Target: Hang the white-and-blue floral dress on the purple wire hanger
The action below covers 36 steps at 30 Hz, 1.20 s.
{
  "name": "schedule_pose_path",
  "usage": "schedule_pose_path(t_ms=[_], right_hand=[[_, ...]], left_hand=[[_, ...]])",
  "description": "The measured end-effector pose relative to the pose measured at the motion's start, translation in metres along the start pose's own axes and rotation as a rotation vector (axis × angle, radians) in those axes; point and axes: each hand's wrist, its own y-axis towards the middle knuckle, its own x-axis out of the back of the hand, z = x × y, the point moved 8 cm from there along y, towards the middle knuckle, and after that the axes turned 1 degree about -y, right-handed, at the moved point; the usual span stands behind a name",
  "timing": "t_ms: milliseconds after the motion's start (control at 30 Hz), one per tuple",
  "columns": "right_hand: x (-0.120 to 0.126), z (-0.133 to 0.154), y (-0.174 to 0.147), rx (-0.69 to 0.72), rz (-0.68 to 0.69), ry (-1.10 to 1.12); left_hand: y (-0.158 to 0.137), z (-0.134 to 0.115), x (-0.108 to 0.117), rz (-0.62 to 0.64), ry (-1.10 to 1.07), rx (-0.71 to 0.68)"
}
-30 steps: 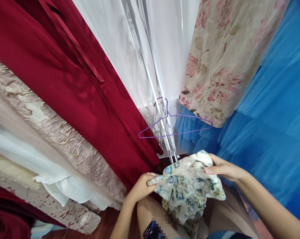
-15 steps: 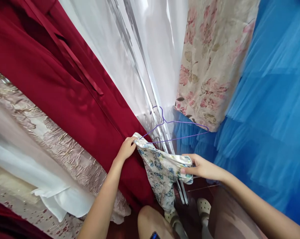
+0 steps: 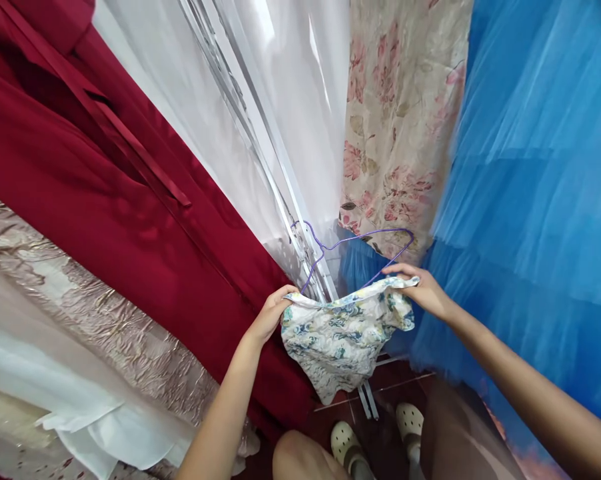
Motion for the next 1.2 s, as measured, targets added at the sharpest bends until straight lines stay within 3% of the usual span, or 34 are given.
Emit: schedule_pose_path(t_ms=[100, 200, 367, 433, 600, 733, 900, 1100, 1200], right_hand=[[0.023, 0.007, 0.015, 0.123, -0.14, -0.086], [0.031, 0.014, 0.037, 0.232, -0.177, -0.281], [0.022, 0.002, 0.068, 0.158, -0.008, -0.499], [0.023, 0.0, 0.072, 0.153, -0.008, -0.535], [0.025, 0.002, 0.074, 0.18, -0.019, -0.558], [0.016, 0.003, 0.074, 0.192, 0.042, -0.55], [0.008, -0.009, 0.081, 0.11, 0.073, -0.493], [-0.001, -0.008, 0.077, 0.046, 0.21, -0.492], [0.0, 0.007, 0.06, -0.04, 0.402, -0.453]], left_hand=[[-0.006, -0.005, -0.003, -0.006, 0.053, -0.005], [-0.011, -0.006, -0.004, 0.001, 0.049, 0.022], [-0.018, 0.0, 0.0, -0.021, -0.026, 0.053], [-0.02, 0.006, 0.001, -0.029, -0.06, 0.071], [-0.019, 0.021, 0.004, -0.067, -0.179, 0.106], [-0.018, 0.03, 0.016, -0.209, -0.267, 0.1], [-0.017, 0.038, 0.025, -0.28, -0.301, 0.122], [-0.019, 0.028, 0.043, -0.305, -0.345, 0.073], [-0.025, 0.015, 0.051, -0.252, -0.413, 0.01]])
